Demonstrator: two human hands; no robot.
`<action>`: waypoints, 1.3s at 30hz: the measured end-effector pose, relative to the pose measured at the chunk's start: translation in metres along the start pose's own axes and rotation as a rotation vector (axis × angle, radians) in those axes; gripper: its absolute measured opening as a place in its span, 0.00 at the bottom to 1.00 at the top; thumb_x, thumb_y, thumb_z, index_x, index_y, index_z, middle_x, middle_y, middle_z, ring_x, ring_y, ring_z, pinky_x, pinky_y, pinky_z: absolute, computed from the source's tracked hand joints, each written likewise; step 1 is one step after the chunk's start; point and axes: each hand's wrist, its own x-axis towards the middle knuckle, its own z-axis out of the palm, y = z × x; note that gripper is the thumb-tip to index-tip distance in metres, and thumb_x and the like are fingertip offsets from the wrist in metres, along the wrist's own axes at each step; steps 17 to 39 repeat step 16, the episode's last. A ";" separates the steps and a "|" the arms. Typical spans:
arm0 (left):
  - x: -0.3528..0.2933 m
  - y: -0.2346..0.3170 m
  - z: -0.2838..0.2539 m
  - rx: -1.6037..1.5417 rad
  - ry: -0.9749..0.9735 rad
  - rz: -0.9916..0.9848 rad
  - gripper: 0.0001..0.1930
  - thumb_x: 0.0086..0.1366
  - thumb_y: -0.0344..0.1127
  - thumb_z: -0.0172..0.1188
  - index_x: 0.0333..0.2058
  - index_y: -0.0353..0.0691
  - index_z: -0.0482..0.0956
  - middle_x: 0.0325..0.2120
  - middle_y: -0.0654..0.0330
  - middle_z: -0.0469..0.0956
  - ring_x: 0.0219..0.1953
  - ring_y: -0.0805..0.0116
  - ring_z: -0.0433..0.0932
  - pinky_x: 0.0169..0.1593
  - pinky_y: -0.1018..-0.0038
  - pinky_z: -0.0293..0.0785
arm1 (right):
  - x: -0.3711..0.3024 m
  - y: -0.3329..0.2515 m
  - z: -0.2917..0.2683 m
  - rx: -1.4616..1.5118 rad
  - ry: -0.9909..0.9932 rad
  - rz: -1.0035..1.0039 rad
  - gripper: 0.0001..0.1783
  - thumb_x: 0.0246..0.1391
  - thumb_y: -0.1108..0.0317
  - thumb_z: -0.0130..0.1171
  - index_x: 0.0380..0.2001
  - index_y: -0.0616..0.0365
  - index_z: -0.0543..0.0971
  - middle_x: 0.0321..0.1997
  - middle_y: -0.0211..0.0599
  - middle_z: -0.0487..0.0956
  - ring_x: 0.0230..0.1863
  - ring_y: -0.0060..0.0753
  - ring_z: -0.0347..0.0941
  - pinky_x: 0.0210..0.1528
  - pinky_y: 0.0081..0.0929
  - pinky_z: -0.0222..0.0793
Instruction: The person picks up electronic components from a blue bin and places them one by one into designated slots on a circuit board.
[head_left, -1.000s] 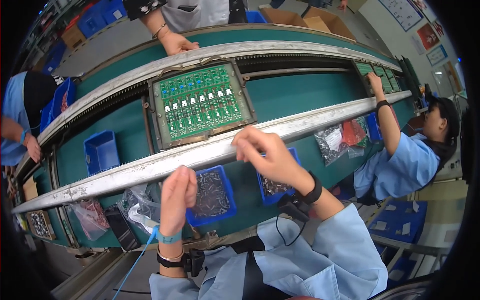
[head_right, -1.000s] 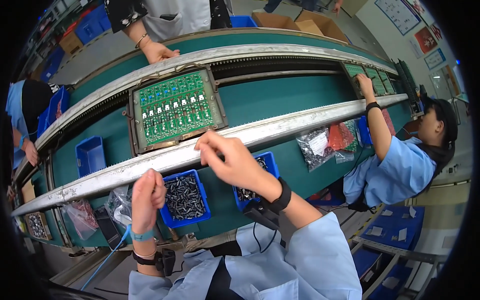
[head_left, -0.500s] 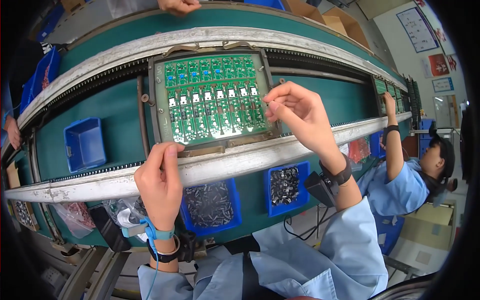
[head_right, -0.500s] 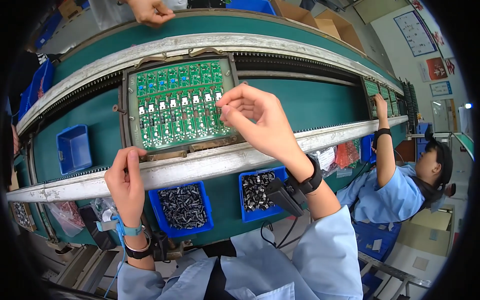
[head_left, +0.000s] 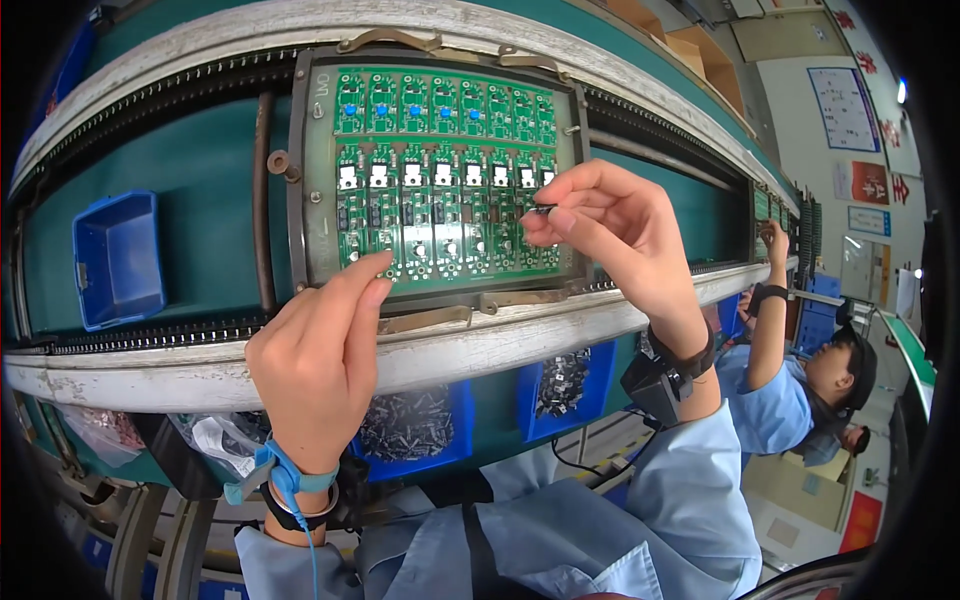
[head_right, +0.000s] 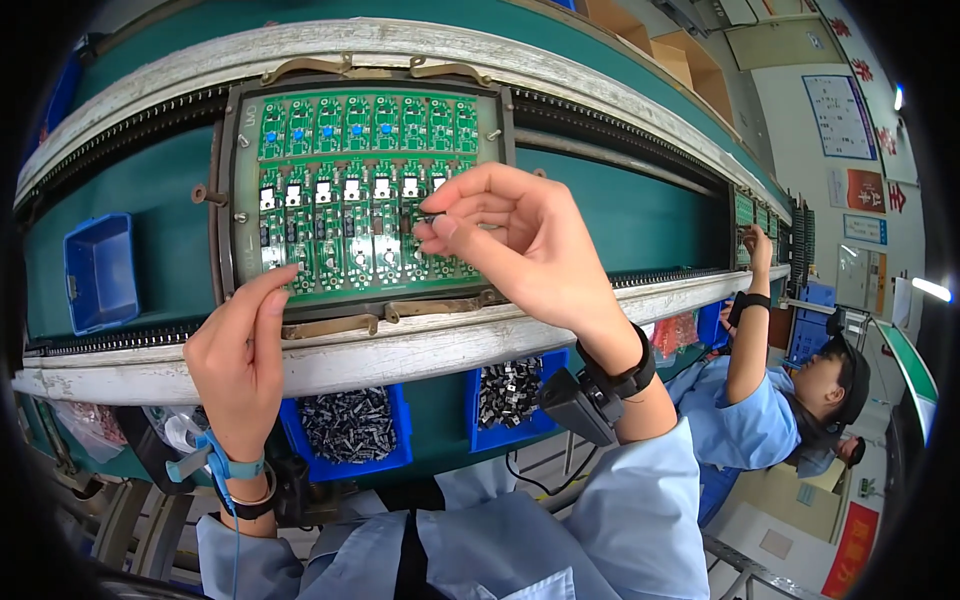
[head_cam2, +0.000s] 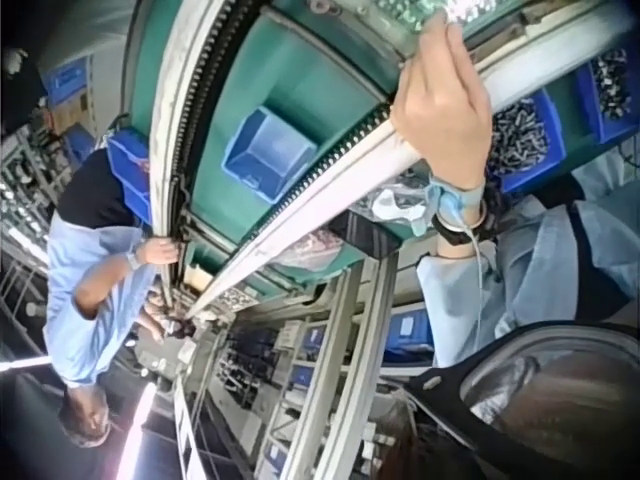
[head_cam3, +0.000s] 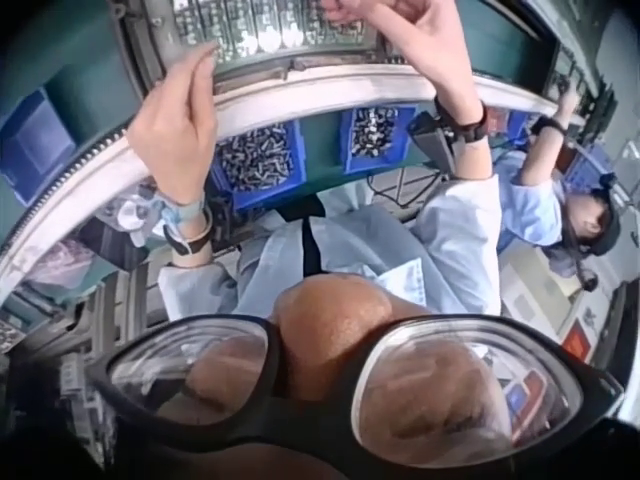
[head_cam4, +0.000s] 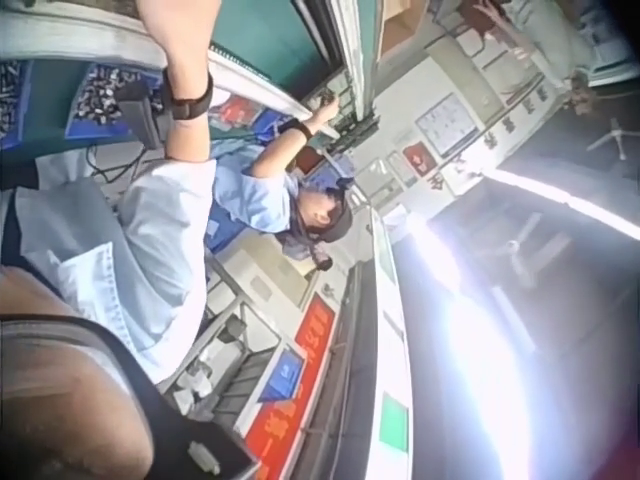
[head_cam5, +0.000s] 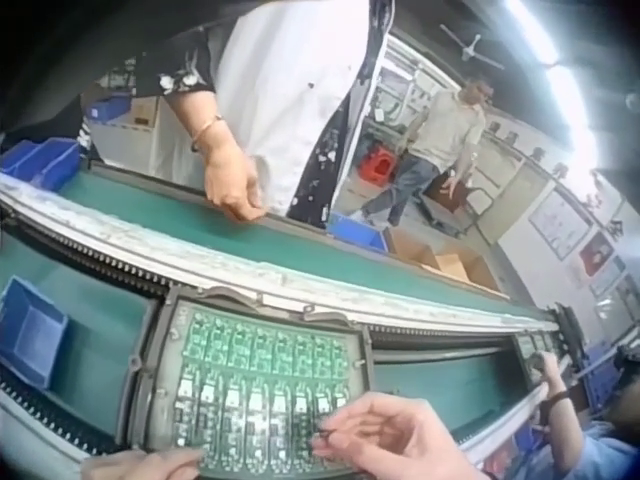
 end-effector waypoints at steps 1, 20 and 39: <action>0.000 0.000 0.000 0.020 0.003 0.004 0.06 0.60 0.27 0.63 0.37 0.38 0.82 0.19 0.58 0.77 0.19 0.62 0.73 0.23 0.71 0.67 | 0.002 -0.002 0.001 -0.042 -0.001 -0.005 0.08 0.60 0.79 0.55 0.42 0.67 0.75 0.40 0.40 0.81 0.44 0.28 0.80 0.48 0.25 0.77; -0.001 -0.003 0.000 0.062 -0.042 0.084 0.11 0.54 0.37 0.69 0.36 0.42 0.83 0.18 0.63 0.74 0.19 0.64 0.72 0.22 0.71 0.67 | 0.020 -0.005 0.019 -0.552 0.034 -0.105 0.06 0.57 0.76 0.60 0.38 0.63 0.78 0.38 0.33 0.81 0.40 0.22 0.79 0.48 0.20 0.74; -0.001 -0.003 0.000 0.062 -0.042 0.084 0.11 0.54 0.37 0.69 0.36 0.42 0.83 0.18 0.63 0.74 0.19 0.64 0.72 0.22 0.71 0.67 | 0.020 -0.005 0.019 -0.552 0.034 -0.105 0.06 0.57 0.76 0.60 0.38 0.63 0.78 0.38 0.33 0.81 0.40 0.22 0.79 0.48 0.20 0.74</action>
